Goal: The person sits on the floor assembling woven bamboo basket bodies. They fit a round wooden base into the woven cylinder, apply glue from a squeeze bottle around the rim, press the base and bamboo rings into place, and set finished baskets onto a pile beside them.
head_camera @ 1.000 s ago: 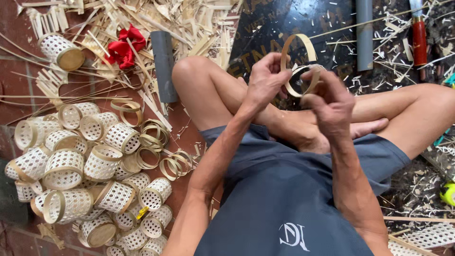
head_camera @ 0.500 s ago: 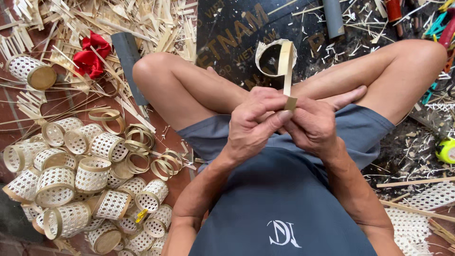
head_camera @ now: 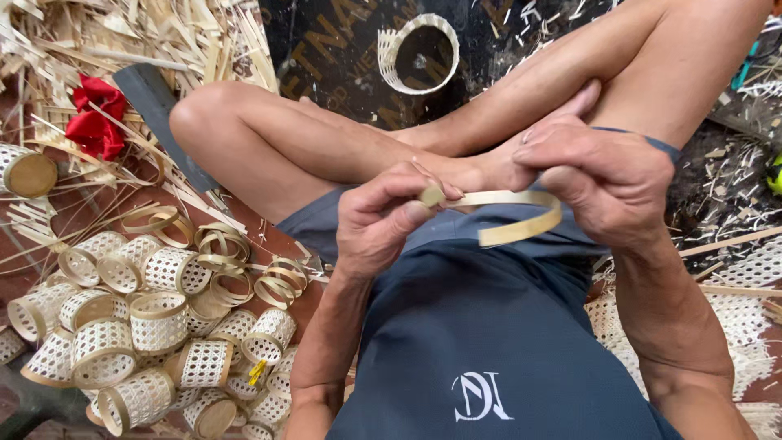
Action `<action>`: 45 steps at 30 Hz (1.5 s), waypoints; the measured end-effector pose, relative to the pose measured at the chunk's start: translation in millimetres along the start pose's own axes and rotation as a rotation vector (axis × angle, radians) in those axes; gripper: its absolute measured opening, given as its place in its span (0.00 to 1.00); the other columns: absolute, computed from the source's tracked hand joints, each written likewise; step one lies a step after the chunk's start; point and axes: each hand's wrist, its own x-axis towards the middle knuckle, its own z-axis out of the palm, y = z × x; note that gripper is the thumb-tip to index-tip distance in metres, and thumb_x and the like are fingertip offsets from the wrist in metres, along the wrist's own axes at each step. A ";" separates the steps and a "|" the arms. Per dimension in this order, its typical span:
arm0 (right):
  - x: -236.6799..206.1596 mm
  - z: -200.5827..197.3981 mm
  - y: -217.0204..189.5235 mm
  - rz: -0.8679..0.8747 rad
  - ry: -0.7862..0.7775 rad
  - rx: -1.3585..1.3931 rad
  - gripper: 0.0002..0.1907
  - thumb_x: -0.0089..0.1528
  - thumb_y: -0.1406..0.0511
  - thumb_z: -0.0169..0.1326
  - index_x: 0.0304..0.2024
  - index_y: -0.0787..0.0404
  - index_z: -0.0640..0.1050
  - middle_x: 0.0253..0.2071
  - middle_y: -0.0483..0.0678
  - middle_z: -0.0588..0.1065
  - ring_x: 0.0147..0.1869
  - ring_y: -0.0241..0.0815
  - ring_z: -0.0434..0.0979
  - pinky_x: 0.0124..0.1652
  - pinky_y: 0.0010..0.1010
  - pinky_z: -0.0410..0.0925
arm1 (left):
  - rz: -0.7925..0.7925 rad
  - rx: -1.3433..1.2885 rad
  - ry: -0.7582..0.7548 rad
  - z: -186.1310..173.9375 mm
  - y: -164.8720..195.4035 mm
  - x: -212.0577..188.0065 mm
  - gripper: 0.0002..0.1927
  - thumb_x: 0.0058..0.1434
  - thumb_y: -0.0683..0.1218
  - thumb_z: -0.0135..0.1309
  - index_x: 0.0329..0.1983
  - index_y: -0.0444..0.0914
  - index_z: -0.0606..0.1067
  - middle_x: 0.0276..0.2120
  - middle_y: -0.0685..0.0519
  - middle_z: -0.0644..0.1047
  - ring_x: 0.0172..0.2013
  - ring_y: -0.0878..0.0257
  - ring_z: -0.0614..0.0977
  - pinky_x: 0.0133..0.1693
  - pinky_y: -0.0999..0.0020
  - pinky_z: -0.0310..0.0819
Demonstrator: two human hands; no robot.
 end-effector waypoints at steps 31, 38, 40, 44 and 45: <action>0.0 24.2 -12.7 0.211 -0.167 -0.150 0.03 0.56 0.76 0.59 0.31 0.69 0.76 0.28 0.51 0.77 0.30 0.41 0.81 0.33 0.29 0.73 | 0.181 0.890 -0.214 3.5 25.1 -6.3 0.20 0.65 0.37 0.67 0.58 0.33 0.75 0.44 0.49 0.79 0.42 0.55 0.83 0.41 0.65 0.79; -6.2 23.1 -12.1 0.228 -0.217 -0.176 0.03 0.57 0.75 0.60 0.33 0.68 0.78 0.25 0.48 0.75 0.26 0.39 0.76 0.28 0.28 0.67 | 0.206 0.996 -0.260 8.8 30.2 -6.2 0.21 0.65 0.37 0.67 0.59 0.33 0.74 0.43 0.48 0.79 0.39 0.55 0.81 0.39 0.64 0.77; -7.7 22.0 -12.4 0.221 -0.220 -0.168 0.03 0.58 0.74 0.60 0.34 0.67 0.78 0.26 0.48 0.75 0.27 0.39 0.76 0.29 0.28 0.66 | 0.215 0.999 -0.278 9.5 31.0 -5.0 0.21 0.66 0.37 0.66 0.59 0.33 0.74 0.43 0.48 0.79 0.39 0.55 0.81 0.39 0.65 0.77; -10.2 21.2 -12.4 0.254 -0.227 -0.142 0.03 0.58 0.74 0.60 0.34 0.67 0.79 0.24 0.47 0.74 0.25 0.37 0.75 0.27 0.28 0.65 | 0.231 1.008 -0.308 10.6 31.1 -4.3 0.21 0.66 0.37 0.66 0.60 0.32 0.73 0.43 0.48 0.78 0.39 0.55 0.80 0.39 0.64 0.77; -10.9 21.4 -12.6 0.252 -0.218 -0.139 0.03 0.58 0.74 0.60 0.34 0.67 0.79 0.25 0.47 0.75 0.26 0.38 0.75 0.28 0.28 0.66 | 0.232 1.021 -0.313 11.1 31.1 -4.3 0.21 0.66 0.37 0.66 0.59 0.32 0.73 0.42 0.48 0.78 0.38 0.55 0.80 0.38 0.64 0.76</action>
